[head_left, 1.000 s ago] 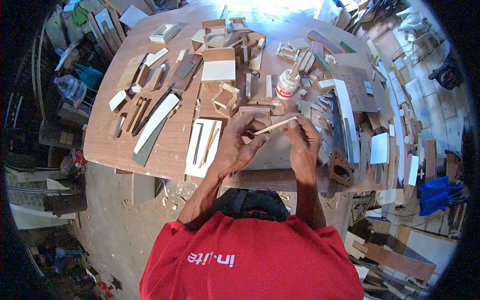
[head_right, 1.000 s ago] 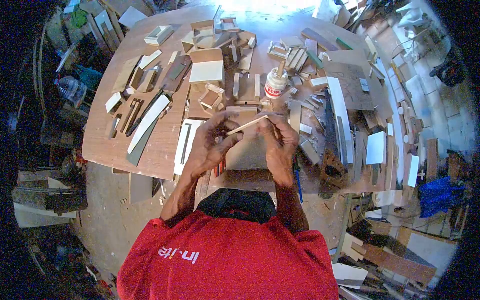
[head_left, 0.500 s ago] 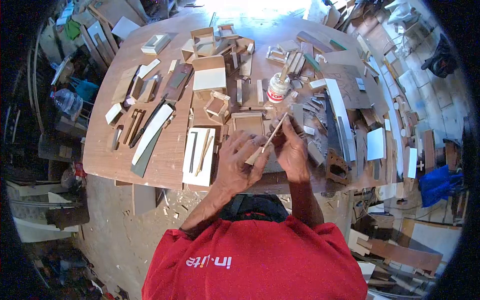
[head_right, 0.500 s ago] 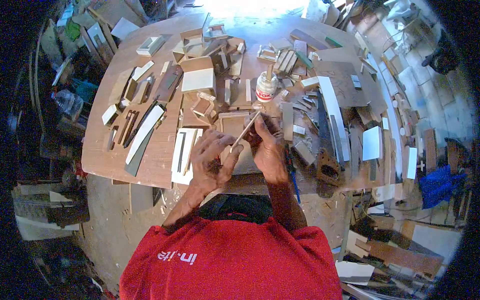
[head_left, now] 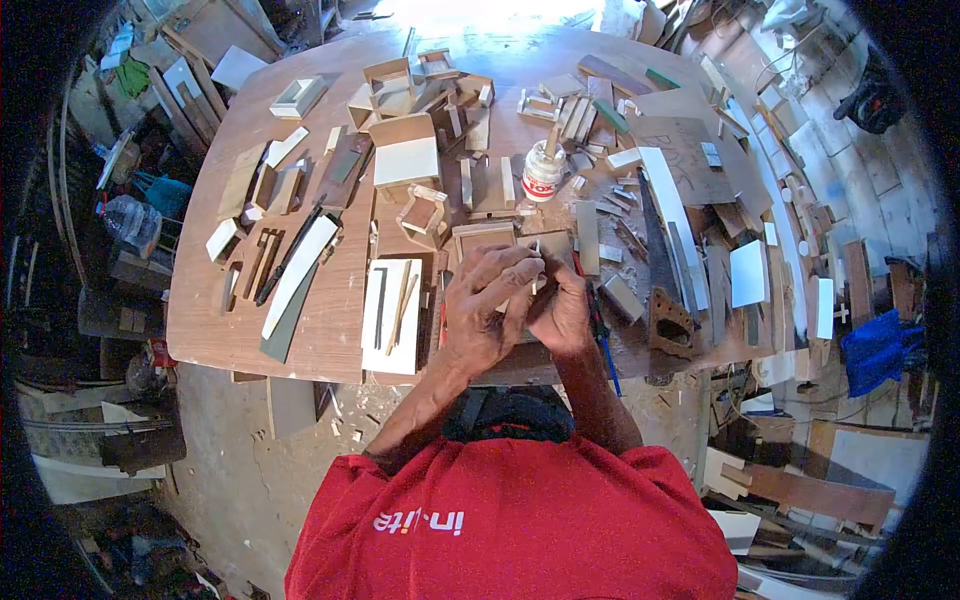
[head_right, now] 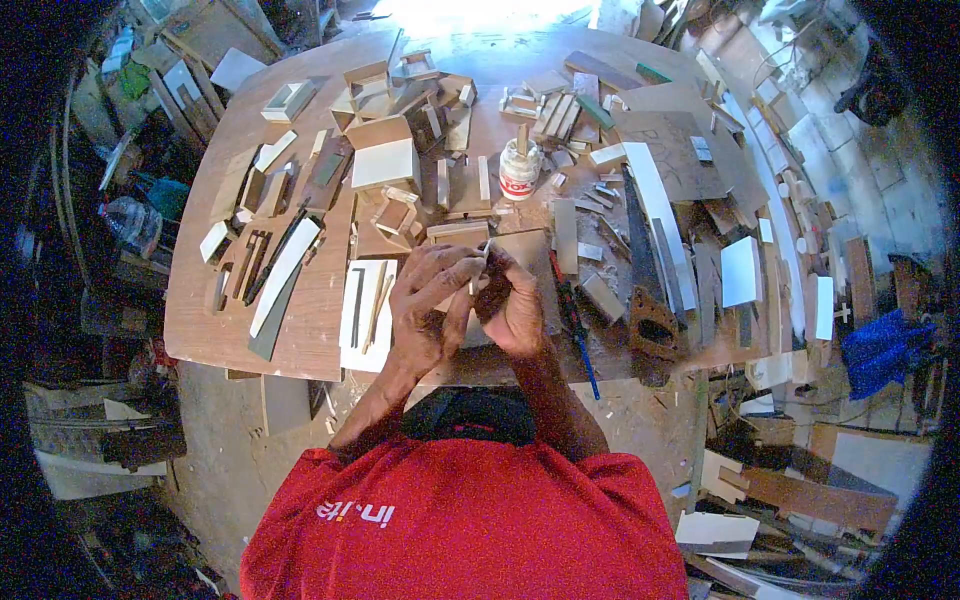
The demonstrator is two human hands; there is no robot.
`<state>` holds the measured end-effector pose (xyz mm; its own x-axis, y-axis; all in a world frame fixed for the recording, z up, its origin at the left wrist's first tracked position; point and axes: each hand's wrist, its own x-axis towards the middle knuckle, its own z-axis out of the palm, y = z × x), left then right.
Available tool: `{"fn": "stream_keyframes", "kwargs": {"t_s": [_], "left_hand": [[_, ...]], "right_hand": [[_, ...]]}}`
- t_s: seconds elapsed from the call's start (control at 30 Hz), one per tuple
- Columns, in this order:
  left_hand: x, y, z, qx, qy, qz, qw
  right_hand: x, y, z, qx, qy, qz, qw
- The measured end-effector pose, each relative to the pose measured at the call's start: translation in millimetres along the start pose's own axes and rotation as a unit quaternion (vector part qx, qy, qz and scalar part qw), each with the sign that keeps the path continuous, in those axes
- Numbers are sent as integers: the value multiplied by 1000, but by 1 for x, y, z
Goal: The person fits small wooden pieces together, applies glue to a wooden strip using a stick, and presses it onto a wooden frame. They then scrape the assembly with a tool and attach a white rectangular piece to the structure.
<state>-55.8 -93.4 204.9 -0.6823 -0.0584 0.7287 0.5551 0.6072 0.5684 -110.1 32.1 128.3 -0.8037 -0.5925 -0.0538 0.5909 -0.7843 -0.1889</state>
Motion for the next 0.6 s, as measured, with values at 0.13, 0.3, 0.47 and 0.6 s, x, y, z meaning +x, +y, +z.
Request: {"fn": "stream_keyframes", "kwargs": {"t_s": [0.13,0.3,0.47,0.6], "left_hand": [[-2,3,1,-37,10,-64,997],[-1,-4,0,-133,43,-183,973],[-2,-12,-8,-212,0,-300,930],[-5,-16,-7,-335,3,-338,879]], "right_hand": [[-5,4,10,-98,45,-57,993],[-20,9,13,-262,68,-116,956],[-32,6,11,-362,33,-148,920],[-40,5,29,-515,68,-247,818]]}}
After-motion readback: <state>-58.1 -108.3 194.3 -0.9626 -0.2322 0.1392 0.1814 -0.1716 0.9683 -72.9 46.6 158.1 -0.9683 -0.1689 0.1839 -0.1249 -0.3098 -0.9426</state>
